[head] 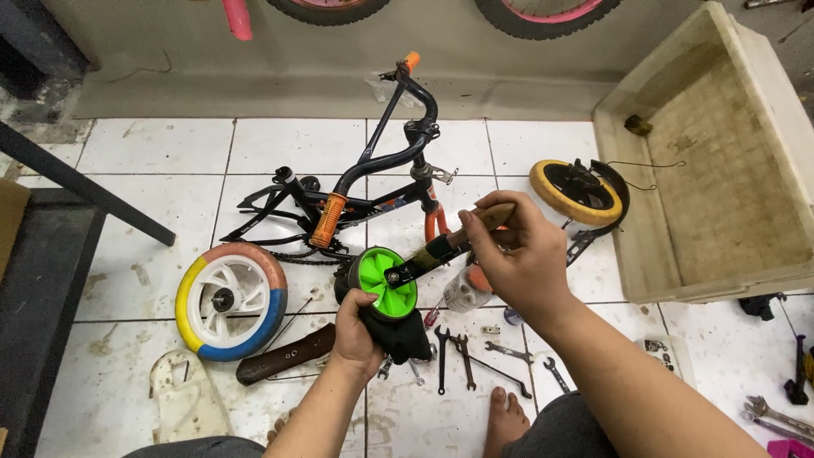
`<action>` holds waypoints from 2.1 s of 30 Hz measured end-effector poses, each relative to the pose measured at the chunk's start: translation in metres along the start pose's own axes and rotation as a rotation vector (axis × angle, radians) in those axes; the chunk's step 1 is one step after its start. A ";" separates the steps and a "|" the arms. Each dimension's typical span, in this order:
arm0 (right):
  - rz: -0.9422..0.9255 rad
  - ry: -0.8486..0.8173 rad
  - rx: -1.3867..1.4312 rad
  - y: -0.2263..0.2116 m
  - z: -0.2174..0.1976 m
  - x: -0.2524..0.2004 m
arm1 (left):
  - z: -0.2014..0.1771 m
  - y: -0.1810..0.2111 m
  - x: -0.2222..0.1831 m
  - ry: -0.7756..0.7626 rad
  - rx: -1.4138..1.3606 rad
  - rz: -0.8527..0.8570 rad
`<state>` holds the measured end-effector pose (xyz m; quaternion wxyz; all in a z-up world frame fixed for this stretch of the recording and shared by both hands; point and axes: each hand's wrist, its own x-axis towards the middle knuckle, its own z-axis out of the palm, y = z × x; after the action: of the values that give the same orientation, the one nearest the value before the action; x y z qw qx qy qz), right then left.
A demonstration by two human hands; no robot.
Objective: Cleaning a small bicycle wheel with a cloth and using a brush to clean other bike parts on the floor.
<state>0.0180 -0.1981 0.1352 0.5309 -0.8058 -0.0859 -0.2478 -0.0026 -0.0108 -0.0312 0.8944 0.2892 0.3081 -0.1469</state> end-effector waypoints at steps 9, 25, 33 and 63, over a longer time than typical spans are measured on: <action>0.000 -0.034 -0.012 -0.002 0.011 -0.006 | 0.016 0.012 -0.017 0.021 -0.060 -0.016; -0.119 -0.073 -0.088 -0.004 0.011 -0.004 | 0.001 0.000 0.004 0.035 0.025 -0.020; -0.088 -0.089 -0.046 -0.001 0.023 -0.017 | 0.007 0.002 -0.002 0.028 0.034 0.000; 0.455 0.167 0.171 0.067 -0.056 0.039 | 0.028 0.014 -0.029 0.160 -0.004 0.021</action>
<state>0.0614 -0.2816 0.1178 0.6443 -0.7334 0.1213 -0.1796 -0.0056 -0.0144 0.0109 0.8689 0.3015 0.3758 -0.1133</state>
